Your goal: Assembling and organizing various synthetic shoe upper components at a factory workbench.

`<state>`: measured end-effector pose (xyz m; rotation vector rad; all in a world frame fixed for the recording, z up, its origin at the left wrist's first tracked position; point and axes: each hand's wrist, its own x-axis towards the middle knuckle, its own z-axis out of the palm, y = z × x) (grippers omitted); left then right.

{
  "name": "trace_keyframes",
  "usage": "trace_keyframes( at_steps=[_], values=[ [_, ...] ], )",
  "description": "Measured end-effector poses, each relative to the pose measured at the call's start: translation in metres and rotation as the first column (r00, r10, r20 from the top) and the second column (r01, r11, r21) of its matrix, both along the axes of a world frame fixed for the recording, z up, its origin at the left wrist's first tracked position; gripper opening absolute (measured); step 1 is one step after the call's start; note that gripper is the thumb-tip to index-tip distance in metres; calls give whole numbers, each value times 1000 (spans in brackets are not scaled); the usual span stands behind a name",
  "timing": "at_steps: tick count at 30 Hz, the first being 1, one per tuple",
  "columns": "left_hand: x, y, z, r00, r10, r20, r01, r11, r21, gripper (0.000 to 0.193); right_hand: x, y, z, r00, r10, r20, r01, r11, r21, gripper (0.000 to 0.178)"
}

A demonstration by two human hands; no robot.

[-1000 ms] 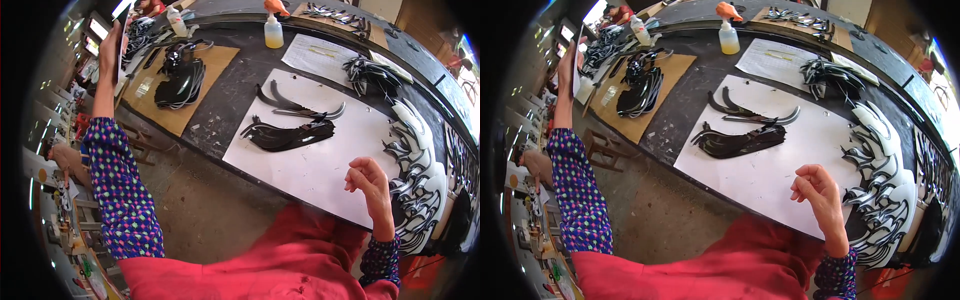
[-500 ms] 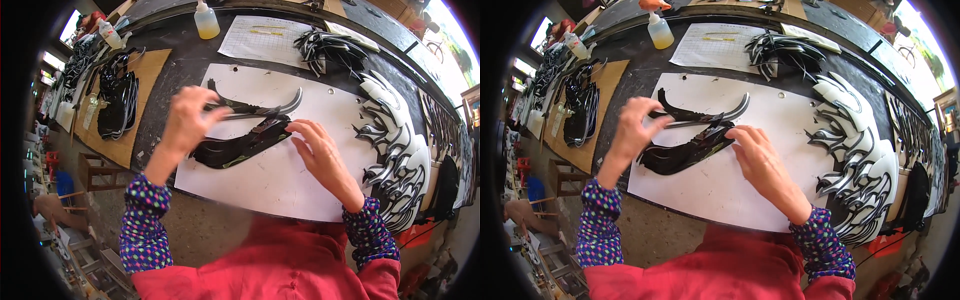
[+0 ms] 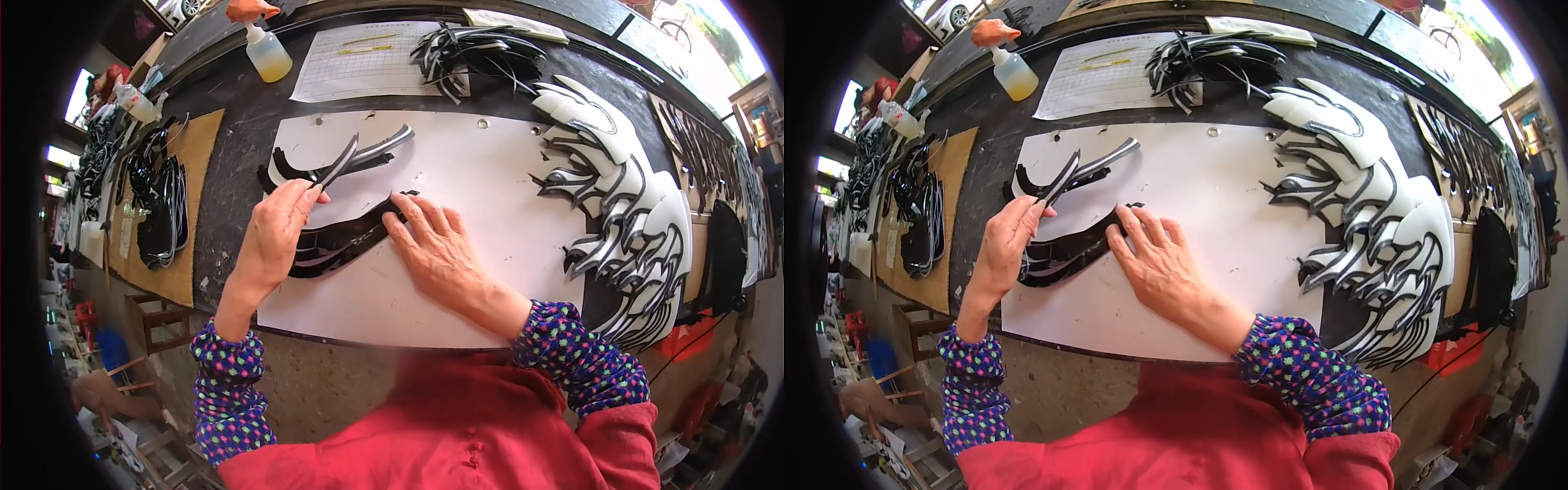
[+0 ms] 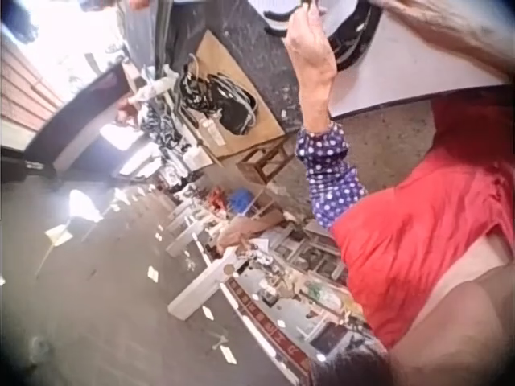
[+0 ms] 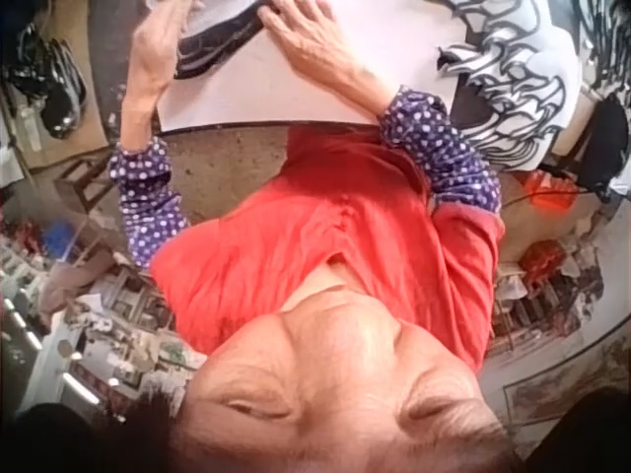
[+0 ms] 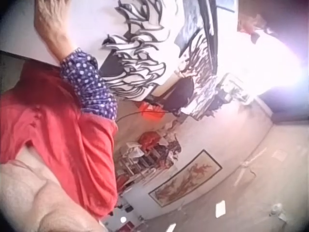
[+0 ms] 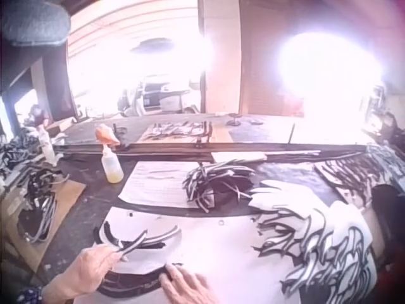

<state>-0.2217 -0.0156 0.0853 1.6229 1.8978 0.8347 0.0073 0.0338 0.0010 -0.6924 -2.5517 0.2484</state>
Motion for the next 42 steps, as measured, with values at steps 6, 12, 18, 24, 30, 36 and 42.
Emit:
trace_keyframes(
  at_steps=[6, 12, 18, 24, 30, 36, 42],
  values=[
    [-2, 8, 17, 980, -123, -156, 132, 990, 50, 30, -30, -7, 25, 990, 69, -126, -36, 969, 245, 37],
    [-1, 12, 34, 951, -129, -281, 141, 990, 23, 31, -78, -1, -1, 997, -44, -71, 57, 978, 199, 49],
    [-32, -16, 107, 954, 112, -278, -82, 990, 117, 33, -85, 10, -16, 989, -144, -21, 145, 973, 180, 63],
    [32, -40, 107, 871, 255, -420, 55, 799, 599, 30, -53, 28, 15, 902, -226, -367, -61, 777, -627, 39],
    [139, -30, -26, 843, -111, -527, 363, 840, 404, 32, 65, 61, 50, 861, -394, -321, 133, 784, -606, 23],
    [173, -25, -73, 879, -215, -426, 402, 814, 419, 35, 232, 166, 62, 784, -593, 185, 597, 801, 37, 67],
    [158, -35, -74, 811, -269, -519, 495, 788, 365, 34, 232, 174, 63, 872, -377, 313, 427, 898, -109, 47]
  ],
)
